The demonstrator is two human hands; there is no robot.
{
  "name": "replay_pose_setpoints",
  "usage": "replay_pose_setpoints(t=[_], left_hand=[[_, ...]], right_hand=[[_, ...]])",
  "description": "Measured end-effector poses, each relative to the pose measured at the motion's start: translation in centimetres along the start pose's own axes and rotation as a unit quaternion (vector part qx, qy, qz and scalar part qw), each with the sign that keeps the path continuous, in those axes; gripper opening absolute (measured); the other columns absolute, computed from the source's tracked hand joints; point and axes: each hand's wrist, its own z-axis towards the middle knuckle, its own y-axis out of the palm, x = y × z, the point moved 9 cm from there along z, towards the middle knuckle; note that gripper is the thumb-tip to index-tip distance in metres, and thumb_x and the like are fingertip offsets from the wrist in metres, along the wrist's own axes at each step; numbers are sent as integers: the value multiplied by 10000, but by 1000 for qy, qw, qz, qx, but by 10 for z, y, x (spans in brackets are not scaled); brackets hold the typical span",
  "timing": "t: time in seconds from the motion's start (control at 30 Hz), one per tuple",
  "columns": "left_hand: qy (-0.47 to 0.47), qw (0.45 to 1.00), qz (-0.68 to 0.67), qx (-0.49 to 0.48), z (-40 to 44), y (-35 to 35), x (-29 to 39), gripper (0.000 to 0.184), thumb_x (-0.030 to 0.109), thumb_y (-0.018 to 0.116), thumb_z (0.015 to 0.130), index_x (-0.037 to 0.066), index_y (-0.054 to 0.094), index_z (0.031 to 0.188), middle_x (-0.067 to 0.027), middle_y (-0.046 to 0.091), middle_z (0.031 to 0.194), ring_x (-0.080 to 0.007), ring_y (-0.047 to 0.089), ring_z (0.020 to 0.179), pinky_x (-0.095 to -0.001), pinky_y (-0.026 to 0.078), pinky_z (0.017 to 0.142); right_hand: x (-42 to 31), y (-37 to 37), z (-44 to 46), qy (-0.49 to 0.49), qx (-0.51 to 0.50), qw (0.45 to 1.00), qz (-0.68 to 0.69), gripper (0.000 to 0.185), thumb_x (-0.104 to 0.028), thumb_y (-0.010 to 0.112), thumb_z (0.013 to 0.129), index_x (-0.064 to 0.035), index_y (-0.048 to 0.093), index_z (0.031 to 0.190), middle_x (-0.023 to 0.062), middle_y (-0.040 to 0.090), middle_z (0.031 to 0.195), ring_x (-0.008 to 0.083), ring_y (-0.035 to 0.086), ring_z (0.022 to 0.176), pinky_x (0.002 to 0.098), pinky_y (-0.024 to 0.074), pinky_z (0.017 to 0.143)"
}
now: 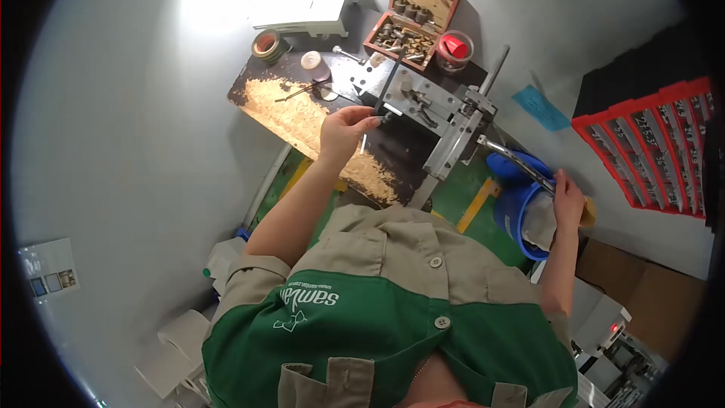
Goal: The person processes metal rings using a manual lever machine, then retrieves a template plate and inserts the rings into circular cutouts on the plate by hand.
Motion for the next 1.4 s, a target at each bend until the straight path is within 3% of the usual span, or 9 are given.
replay_pose_setpoints(t=[0.07, 0.23, 0.3, 0.43, 0.5, 1.13, 1.17, 1.23, 1.4], left_hand=[[4, 996, 89, 12, 4, 21, 4, 177, 95, 771, 841, -4, 735, 984, -46, 742, 874, -78, 655, 763, -225, 514, 719], [-18, 992, 118, 31, 19, 50, -12, 197, 212, 784, 833, 61, 767, 960, -27, 727, 831, -93, 652, 731, -252, 502, 693], [64, 945, 313, 74, 19, 51, 0, 194, 383, 734, 817, 225, 793, 912, -8, 681, 837, -201, 627, 850, -388, 396, 866], [150, 882, 429, 123, 19, 58, 6, 182, 379, 736, 824, 217, 794, 886, 28, 680, 767, -162, 624, 796, -354, 336, 819], [104, 887, 439, 103, 24, 61, -2, 144, 365, 708, 832, 252, 789, 873, 22, 675, 842, -194, 594, 933, -386, 338, 897], [163, 869, 454, 108, 49, 80, -6, 154, 290, 678, 814, 153, 746, 831, -36, 696, 827, -226, 647, 868, -405, 358, 949], [164, 868, 455, 111, 49, 80, -7, 165, 300, 674, 817, 153, 749, 835, -35, 695, 825, -226, 646, 867, -408, 357, 952], [177, 866, 455, 112, 49, 79, -5, 164, 299, 675, 815, 151, 746, 830, -34, 694, 823, -225, 644, 861, -409, 356, 955], [164, 868, 456, 103, 50, 79, -8, 151, 298, 674, 821, 162, 741, 814, -17, 688, 809, -209, 642, 850, -395, 367, 910]], right_hand=[[1, -2, 0, 40, -25, 999, 22, 564, -520, 482, 991, -21, 705, 853, 157, 633, 695, 289, 618, 693, 373, 474, 698], [-29, -21, -14, -36, 23, 994, 104, 416, -410, 592, 978, -7, 669, 907, 134, 639, 728, 192, 593, 673, 309, 472, 677], [-45, -30, -19, -41, 31, 996, 72, 392, -403, 606, 968, -21, 665, 904, 113, 596, 673, 189, 547, 624, 318, 456, 638], [-58, -36, -21, -48, 66, 994, 77, 367, -395, 628, 953, -34, 672, 905, 78, 558, 623, 179, 497, 562, 317, 425, 575], [-68, -41, -24, -42, 65, 994, 79, 366, -397, 632, 950, -37, 677, 899, 67, 559, 620, 174, 498, 563, 313, 422, 574], [-67, -38, -19, -12, 53, 996, 69, 397, -393, 608, 973, -8, 702, 957, 111, 657, 735, 139, 571, 685, 283, 465, 689], [-65, -38, -20, -46, 101, 991, 75, 412, -445, 599, 967, -50, 698, 904, 74, 559, 622, 187, 515, 570, 307, 442, 592], [-57, -35, -22, -61, 156, 986, 28, 401, -451, 575, 974, -82, 722, 917, 102, 654, 701, 252, 622, 635, 329, 486, 629], [-18, -14, -9, 9, 71, 997, -23, 411, -458, 510, 998, -123, 718, 883, 125, 663, 718, 301, 648, 678, 376, 491, 640]])
